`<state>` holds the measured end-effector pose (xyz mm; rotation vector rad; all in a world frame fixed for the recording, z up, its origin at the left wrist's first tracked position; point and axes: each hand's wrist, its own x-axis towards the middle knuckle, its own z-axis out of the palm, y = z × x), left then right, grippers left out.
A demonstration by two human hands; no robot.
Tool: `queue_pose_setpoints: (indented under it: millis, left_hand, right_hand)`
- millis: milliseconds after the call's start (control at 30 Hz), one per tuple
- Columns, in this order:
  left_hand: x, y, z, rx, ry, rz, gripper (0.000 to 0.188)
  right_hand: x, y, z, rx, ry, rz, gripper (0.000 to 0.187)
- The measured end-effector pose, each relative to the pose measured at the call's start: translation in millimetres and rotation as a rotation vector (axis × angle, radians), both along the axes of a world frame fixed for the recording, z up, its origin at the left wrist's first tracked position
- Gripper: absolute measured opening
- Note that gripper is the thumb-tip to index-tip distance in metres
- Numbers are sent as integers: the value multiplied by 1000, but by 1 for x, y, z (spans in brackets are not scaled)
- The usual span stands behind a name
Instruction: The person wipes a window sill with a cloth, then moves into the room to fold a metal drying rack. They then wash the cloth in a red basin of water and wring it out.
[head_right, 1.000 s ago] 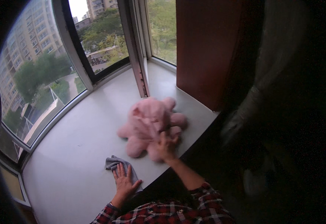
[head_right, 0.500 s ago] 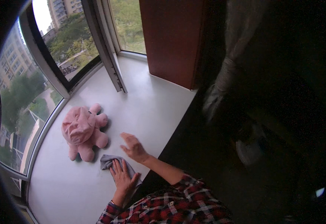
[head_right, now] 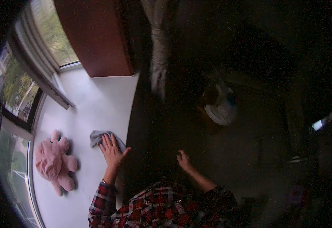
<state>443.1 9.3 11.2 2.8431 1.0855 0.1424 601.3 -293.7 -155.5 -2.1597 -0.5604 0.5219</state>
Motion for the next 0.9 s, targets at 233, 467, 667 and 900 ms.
queue_pose_setpoints:
  millis: [233, 467, 667, 900]
  left_hand:
    - [66, 30, 3, -26, 38, 92, 101]
    - [162, 70, -2, -86, 143, 202, 102]
    - [210, 102, -25, -20, 37, 189, 101]
    - [266, 131, -32, 10, -46, 125, 102]
  right_hand:
    - [14, -158, -45, -348, 626, -34, 41]
    - [99, -229, -77, -862, 831, -206, 32]
    - [174, -190, -45, -378, 823, -262, 26]
    - [194, -174, -56, -362, 885, -269, 25]
